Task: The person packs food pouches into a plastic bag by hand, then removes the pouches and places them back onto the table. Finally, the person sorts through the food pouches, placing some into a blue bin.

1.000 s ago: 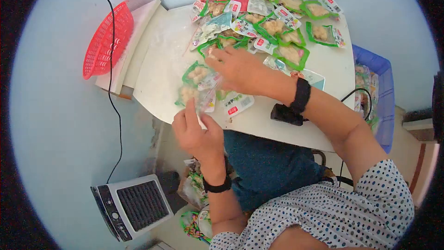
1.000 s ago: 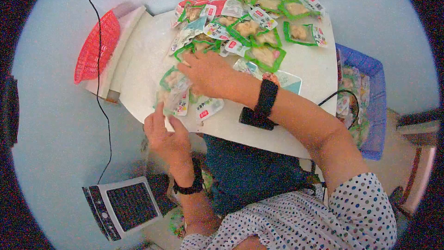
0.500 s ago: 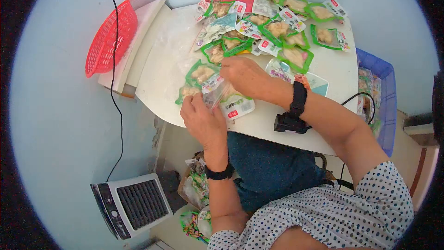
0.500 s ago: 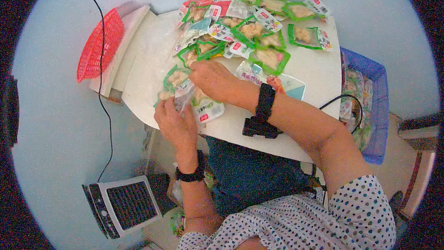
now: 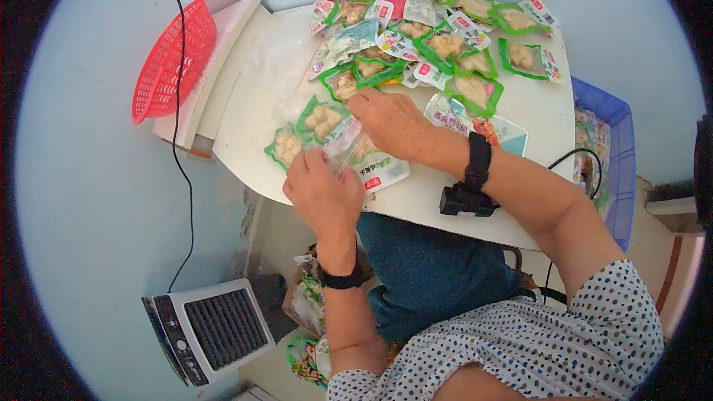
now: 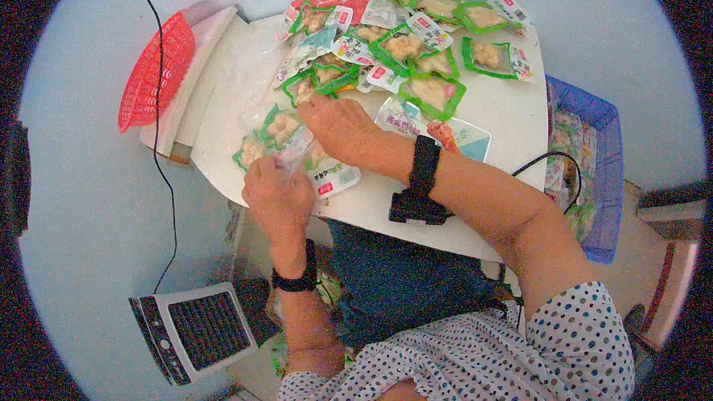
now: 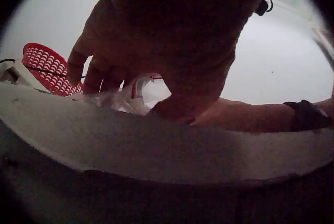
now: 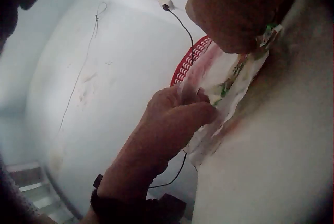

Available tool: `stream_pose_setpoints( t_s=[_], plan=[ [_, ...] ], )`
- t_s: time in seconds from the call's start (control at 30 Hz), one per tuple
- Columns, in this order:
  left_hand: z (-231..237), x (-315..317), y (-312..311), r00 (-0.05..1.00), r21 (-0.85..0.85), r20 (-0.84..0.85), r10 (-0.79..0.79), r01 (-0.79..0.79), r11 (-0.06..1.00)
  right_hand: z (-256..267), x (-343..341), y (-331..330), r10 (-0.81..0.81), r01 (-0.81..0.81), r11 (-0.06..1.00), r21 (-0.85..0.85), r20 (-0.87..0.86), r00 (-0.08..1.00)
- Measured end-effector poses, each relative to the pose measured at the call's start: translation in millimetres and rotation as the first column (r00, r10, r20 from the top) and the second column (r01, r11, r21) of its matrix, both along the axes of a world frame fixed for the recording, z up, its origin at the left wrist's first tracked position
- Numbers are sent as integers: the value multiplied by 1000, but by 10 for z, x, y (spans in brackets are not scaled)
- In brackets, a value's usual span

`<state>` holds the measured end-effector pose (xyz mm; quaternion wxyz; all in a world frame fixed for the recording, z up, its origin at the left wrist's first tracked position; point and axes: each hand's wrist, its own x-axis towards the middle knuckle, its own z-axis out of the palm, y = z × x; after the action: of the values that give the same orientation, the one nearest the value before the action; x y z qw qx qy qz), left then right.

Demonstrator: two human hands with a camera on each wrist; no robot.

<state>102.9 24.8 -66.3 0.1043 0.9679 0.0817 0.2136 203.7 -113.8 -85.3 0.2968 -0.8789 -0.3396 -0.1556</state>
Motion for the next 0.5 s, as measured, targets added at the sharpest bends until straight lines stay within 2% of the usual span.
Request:
stream_pose_setpoints(
  t_s=[0.07,0.17,0.27,0.37,0.5],
  plan=[
    [-24,49,-35,995,-27,97,-34,37,999,11,-7,-6,0,-1,1000,-6,-19,1000],
    [60,84,-71,986,34,167,3,-8,999,61,-15,-7,-10,9,999,-42,-41,999],
    [125,103,-97,977,74,198,-81,68,995,33,-4,-7,-4,4,999,-37,-23,1000],
    [45,137,-82,984,80,119,-133,124,989,17,-2,-8,14,-14,1000,-15,-8,1000],
    [-86,236,-28,985,105,109,-135,123,987,35,-15,-14,17,-17,1000,-2,-7,1000]
  ],
)
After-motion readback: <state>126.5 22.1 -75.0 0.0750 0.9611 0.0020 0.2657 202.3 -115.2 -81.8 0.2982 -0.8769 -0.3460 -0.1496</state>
